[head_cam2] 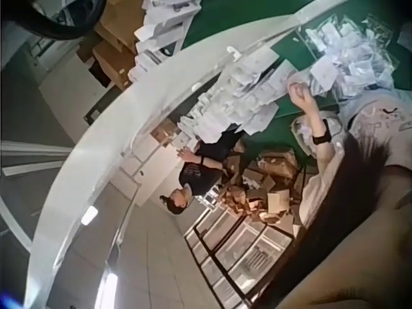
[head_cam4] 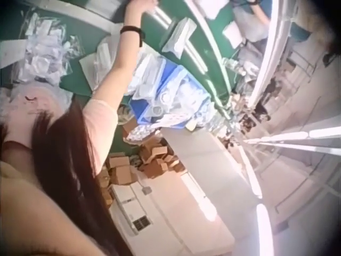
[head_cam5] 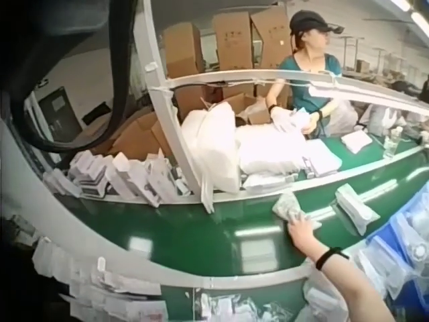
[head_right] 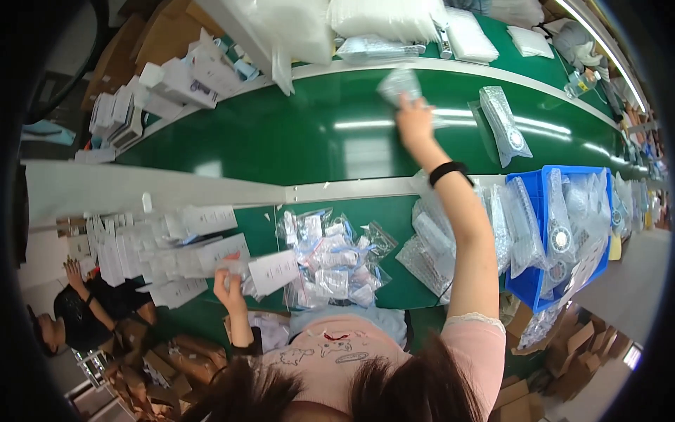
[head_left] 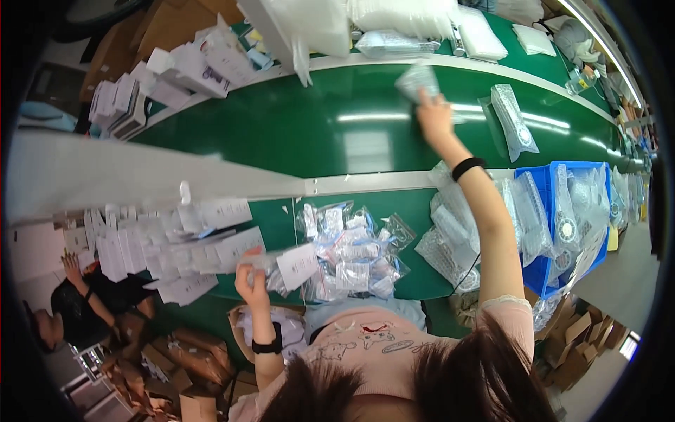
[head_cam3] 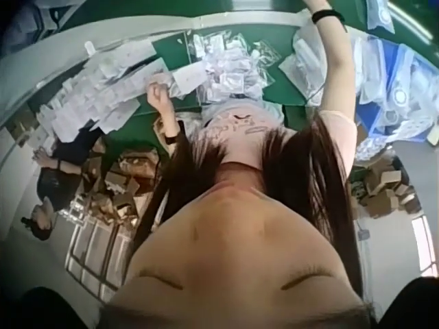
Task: The person folds cardboard boxes, places a small plastic bag inside each, and then inserts a handheld fan wrapped in bubble wrap. They repeat this process for several more boxes, occasionally moving items on the table to reach others.
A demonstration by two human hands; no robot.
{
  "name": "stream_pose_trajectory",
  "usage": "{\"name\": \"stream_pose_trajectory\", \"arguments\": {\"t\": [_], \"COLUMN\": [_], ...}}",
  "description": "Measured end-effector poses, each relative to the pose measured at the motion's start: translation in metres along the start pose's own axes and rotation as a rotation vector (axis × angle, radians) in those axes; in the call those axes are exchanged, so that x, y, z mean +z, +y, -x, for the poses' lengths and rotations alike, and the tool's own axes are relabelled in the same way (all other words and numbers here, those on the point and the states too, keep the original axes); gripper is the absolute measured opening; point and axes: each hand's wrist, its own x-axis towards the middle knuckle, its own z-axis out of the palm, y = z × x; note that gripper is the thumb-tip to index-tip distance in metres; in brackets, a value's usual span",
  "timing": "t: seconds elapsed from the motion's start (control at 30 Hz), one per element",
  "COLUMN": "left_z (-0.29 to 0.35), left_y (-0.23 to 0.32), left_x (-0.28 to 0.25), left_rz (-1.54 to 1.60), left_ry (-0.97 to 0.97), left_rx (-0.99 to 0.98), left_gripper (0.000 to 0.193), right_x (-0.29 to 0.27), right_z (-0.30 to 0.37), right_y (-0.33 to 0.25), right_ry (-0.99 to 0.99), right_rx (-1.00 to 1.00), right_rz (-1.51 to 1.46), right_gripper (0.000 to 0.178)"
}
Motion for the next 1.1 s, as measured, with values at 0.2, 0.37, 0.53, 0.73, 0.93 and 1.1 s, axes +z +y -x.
{"name": "stream_pose_trajectory", "arguments": {"t": [0.2, 0.37, 0.53, 0.73, 0.93, 1.1], "left_z": [0.002, -0.009, -0.040, -0.048, 0.005, 0.009], "left_y": [0.007, 0.032, 0.038, 0.032, 0.090, 0.012], "left_x": [-0.002, 0.008, 0.016, 0.034, -0.081, -0.229], "left_rz": [-0.147, -0.127, -0.275, -0.404, -0.179, 0.042], "left_ry": [0.012, 0.118, 0.258, 0.156, 0.023, 0.649], "left_rx": [-0.058, 0.128, 0.201, 0.223, 0.198, 0.085], "left_gripper": [0.009, 0.010, 0.011, 0.047, 0.049, 0.038], "right_x": [-0.052, -0.143, -0.179, -0.137, -0.164, -0.226], "right_z": [0.047, 0.129, 0.169, 0.167, 0.188, 0.221], "right_y": [0.041, -0.074, -0.188, -0.285, -0.281, -0.235], "right_ry": [0.070, -0.156, -0.070, -0.135, 0.089, 0.513], "right_rx": [0.043, -0.488, -0.690, -0.216, -0.321, -0.432], "right_rz": [-0.187, -1.321, -1.535, -1.691, -1.514, -1.284], "right_gripper": [0.049, 0.059, 0.074, 0.073, 0.066, 0.038]}}
